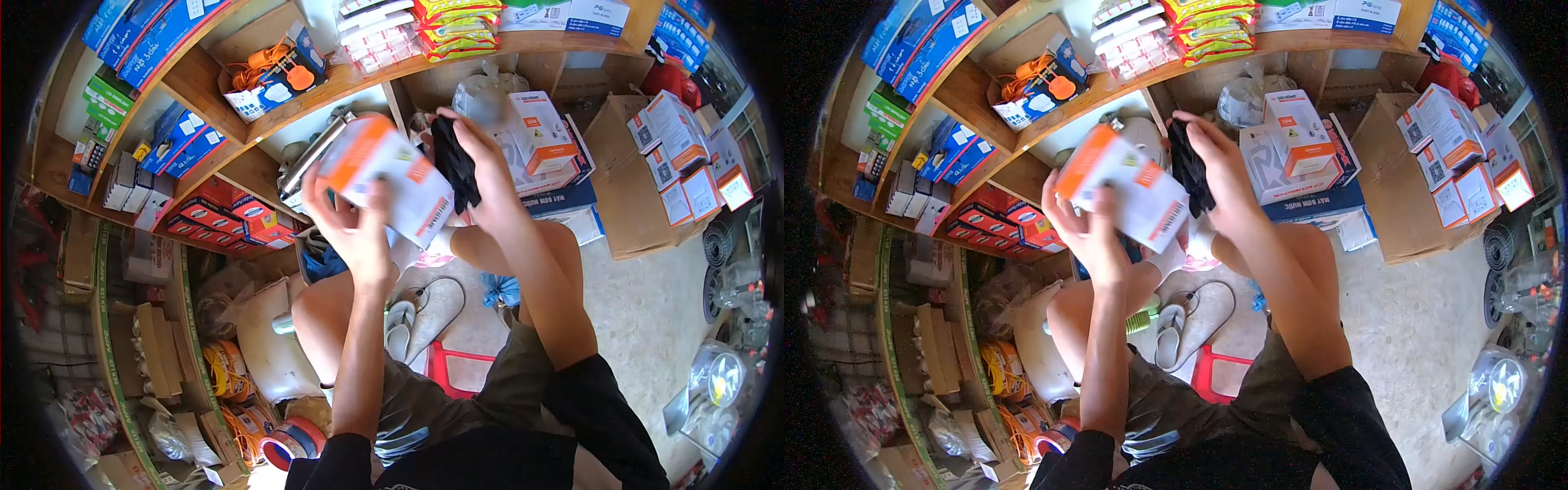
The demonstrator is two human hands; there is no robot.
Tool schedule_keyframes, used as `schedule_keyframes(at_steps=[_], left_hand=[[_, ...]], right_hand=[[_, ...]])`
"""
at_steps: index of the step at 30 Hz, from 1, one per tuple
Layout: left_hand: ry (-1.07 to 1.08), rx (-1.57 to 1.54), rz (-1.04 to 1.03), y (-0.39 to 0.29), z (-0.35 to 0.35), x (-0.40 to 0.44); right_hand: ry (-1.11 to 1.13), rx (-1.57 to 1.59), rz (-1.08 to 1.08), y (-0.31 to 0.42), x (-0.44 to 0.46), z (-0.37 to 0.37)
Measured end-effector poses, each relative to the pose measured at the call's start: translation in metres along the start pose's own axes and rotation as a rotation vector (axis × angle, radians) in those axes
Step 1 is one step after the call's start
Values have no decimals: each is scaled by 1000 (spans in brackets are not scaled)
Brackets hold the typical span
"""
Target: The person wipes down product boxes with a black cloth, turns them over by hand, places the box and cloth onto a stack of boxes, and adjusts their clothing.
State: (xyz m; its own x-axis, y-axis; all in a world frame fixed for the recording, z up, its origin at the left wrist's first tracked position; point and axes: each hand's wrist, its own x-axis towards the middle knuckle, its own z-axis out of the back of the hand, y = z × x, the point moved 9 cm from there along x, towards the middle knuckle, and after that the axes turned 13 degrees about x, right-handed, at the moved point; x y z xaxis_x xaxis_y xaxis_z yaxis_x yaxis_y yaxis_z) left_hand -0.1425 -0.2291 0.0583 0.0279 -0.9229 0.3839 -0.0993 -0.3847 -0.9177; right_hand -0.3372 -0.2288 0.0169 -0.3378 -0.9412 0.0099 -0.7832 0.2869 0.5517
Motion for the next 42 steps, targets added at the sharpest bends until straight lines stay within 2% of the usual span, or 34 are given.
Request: schedule_keyframes(at_steps=[1, 2, 3, 5, 7, 9, 10, 11, 13, 14, 15, 16, 17, 19, 22, 24, 25, 27, 29, 32, 33, 35, 37, 38, 40, 42], left_hand=[[-99, -157, 141, 14, 7, 4], [-125, -263, 251, 35, 10, 5], [-131, -440, 452, 57, 5, 1], [47, -540, 517, 62, -5, -6], [163, -410, 690, 83, -14, -16], [194, -600, 726, 86, -22, -20], [165, -662, 728, 84, -25, -16], [134, -723, 729, 82, -27, -13], [452, -998, 488, 64, -27, -1], [358, -985, 548, 79, -20, -2], [264, -971, 606, 88, -16, -3], [153, -869, 655, 79, -21, -5], [198, -879, 588, 65, -25, -4], [121, -711, 634, 84, -17, -4], [150, -747, 662, 88, -22, -14], [102, -621, 591, 89, -15, -10], [9, -604, 580, 82, -10, -7], [-86, -511, 500, 75, 4, 2], [-44, -574, 461, 63, 6, 0], [-45, -455, 489, 53, 7, -9], [-69, -419, 447, 52, 7, -9], [-116, -345, 360, 53, 6, -9], [-180, -331, 364, 67, 11, -3], [-195, -363, 383, 79, 14, 4], [-108, -542, 462, 82, 7, 6], [-52, -512, 473, 67, 2, -7]], right_hand=[[3, -12, 52, -1, -9, 0], [40, -178, 194, 5, -16, -1], [95, -352, 290, 12, -25, -14], [241, -788, 732, 32, -46, -47], [272, -837, 869, 31, -55, -60], [228, -924, 994, 30, -69, -70], [387, -1046, 1076, 14, -79, -77], [578, -1083, 1048, -11, -92, -83], [681, -1264, 1083, -35, -108, -100], [681, -1308, 1146, -31, -104, -105], [585, -1158, 1185, -16, -95, -103], [527, -1144, 1124, -6, -84, -101], [474, -1131, 1061, 3, -75, -98], [400, -1057, 892, -5, -53, -78], [214, -986, 760, 4, -30, -52], [253, -1011, 815, -3, -40, -55], [275, -1025, 841, -8, -49, -57], [392, -1011, 814, -27, -69, -69], [507, -1029, 802, -27, -67, -78], [311, -876, 831, -4, -34, -62], [194, -749, 670, -3, -18, -43], [146, -638, 538, -14, -18, -29], [170, -709, 620, -30, -37, -37], [238, -712, 543, -40, -55, -42], [341, -841, 685, -41, -72, -61], [368, -866, 736, -27, -64, -65]])
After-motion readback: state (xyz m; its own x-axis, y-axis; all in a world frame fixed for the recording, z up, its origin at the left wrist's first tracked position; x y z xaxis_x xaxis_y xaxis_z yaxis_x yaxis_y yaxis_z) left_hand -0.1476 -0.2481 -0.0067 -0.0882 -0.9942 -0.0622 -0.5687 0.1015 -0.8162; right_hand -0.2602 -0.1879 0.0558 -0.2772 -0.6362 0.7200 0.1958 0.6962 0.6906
